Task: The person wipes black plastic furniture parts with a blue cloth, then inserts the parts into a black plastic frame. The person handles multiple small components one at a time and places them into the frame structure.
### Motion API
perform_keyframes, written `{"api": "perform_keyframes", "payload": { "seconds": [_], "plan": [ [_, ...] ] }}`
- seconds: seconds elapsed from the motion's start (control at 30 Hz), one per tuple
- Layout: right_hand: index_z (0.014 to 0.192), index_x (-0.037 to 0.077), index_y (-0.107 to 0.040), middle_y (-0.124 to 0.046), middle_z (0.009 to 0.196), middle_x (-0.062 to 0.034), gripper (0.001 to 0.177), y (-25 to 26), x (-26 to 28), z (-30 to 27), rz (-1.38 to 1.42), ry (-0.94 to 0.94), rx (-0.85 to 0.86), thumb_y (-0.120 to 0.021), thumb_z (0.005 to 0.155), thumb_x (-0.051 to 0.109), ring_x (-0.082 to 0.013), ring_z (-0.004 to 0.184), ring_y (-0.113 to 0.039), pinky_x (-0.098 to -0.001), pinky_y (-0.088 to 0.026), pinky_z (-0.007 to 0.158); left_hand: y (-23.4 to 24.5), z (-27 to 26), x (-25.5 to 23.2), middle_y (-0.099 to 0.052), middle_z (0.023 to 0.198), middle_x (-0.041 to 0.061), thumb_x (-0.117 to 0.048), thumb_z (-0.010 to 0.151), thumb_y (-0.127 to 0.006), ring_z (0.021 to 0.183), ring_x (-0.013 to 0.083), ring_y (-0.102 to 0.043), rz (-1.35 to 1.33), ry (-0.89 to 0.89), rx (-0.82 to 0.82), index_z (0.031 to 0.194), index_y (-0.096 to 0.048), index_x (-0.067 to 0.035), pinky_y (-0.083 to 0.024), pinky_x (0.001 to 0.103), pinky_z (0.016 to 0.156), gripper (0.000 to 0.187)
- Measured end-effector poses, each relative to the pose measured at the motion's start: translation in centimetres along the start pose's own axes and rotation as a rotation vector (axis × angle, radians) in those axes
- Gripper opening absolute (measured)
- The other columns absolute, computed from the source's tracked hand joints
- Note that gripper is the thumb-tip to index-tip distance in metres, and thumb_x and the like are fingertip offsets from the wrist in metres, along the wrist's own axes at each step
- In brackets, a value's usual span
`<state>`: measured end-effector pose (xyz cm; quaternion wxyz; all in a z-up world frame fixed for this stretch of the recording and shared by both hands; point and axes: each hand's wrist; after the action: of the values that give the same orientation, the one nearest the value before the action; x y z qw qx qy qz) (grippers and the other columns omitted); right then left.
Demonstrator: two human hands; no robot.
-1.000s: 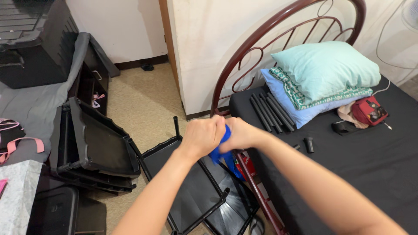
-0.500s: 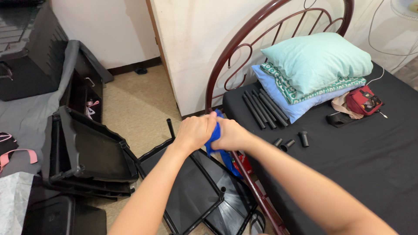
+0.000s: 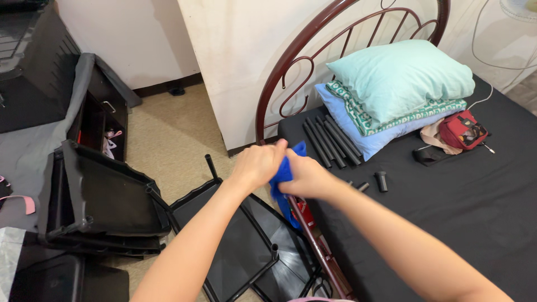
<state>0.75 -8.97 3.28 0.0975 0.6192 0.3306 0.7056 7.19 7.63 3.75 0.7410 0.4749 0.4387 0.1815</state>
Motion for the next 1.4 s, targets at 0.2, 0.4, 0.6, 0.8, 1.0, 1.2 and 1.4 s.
{"api": "perform_keyframes", "payload": {
  "seconds": [0.2,0.4,0.6,0.8,1.0,1.2,1.4],
  "plan": [
    [0.119,-0.001,-0.069,-0.074,0.099,-0.0043,0.050,4.4,-3.1,-2.6,0.445,-0.182,0.402,-0.078,0.070,0.006,-0.0143,0.090,-0.068,-0.0316,-0.057,0.079,-0.8,-0.1,-2.3,-0.073,0.072,0.014,-0.044,0.105,-0.045,0.071,0.0350,-0.072,0.121,-0.475,-0.028,0.082,-0.067,-0.009,-0.057,0.048,0.062,0.047],
    [0.128,-0.002,-0.050,-0.068,0.100,-0.0177,0.071,1.6,-2.2,-2.1,-0.755,0.119,-0.417,-0.083,0.070,0.025,-0.0376,0.096,-0.068,-0.0466,-0.051,0.084,-1.6,4.3,-2.5,-0.071,0.078,0.023,-0.048,0.107,-0.035,0.080,0.0442,-0.070,0.038,0.175,-0.117,0.075,-0.076,-0.006,-0.055,0.054,0.077,0.067],
    [0.128,0.004,-0.058,-0.068,0.111,-0.0142,0.051,2.8,-4.0,-0.9,-0.446,0.018,-0.276,-0.070,0.090,0.035,-0.0339,0.109,-0.066,-0.0413,-0.049,0.094,-1.2,4.4,-3.0,-0.072,0.080,0.023,-0.052,0.106,-0.031,0.081,0.0447,-0.069,0.023,0.156,-0.094,0.078,-0.075,-0.007,-0.054,0.054,0.079,0.069],
    [0.127,0.009,-0.066,-0.071,0.121,-0.0047,0.037,5.9,-11.4,-0.3,0.868,-0.313,0.123,-0.052,0.101,0.032,-0.0185,0.109,-0.067,-0.0408,-0.052,0.096,0.6,1.8,-3.3,-0.069,0.074,0.019,-0.048,0.107,-0.030,0.077,0.0434,-0.067,-0.308,-0.147,-0.118,0.087,-0.067,-0.006,-0.051,0.051,0.073,0.059],
    [0.119,0.000,-0.067,-0.072,0.114,-0.0133,0.028,4.7,-15.0,-1.6,1.014,-0.549,-0.174,-0.057,0.098,0.017,-0.0283,0.105,-0.068,-0.0482,-0.055,0.093,0.5,0.5,-0.9,-0.072,0.080,0.023,-0.052,0.102,-0.037,0.085,0.0450,-0.068,-0.342,0.274,-0.283,0.087,-0.070,-0.005,-0.051,0.052,0.078,0.060],
    [0.139,-0.005,-0.062,-0.068,0.128,-0.0155,0.045,6.3,-8.1,-1.1,0.708,-0.048,-0.383,-0.057,0.099,0.015,-0.0242,0.116,-0.063,-0.0404,-0.047,0.103,-0.7,-0.7,1.6,-0.072,0.089,0.024,-0.060,0.103,-0.021,0.095,0.0456,-0.069,-0.151,0.432,-0.075,0.086,-0.073,0.000,-0.051,0.055,0.088,0.081],
    [0.149,-0.011,-0.046,-0.053,0.146,-0.0370,0.072,2.6,-0.3,-0.7,-0.311,0.627,-0.034,-0.071,0.093,0.028,-0.0475,0.136,-0.049,-0.0479,-0.037,0.110,0.2,-0.8,1.7,-0.072,0.091,0.027,-0.061,0.102,-0.017,0.099,0.0476,-0.067,-0.230,0.485,-0.147,0.081,-0.079,-0.001,-0.050,0.055,0.093,0.089]
  ]
}}
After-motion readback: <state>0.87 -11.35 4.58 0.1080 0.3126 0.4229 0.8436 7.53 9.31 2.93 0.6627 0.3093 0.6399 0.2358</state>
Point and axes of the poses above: each hand's wrist, its own z-axis towards the middle knuckle, its own y-axis out of the back of the hand, x = y × z
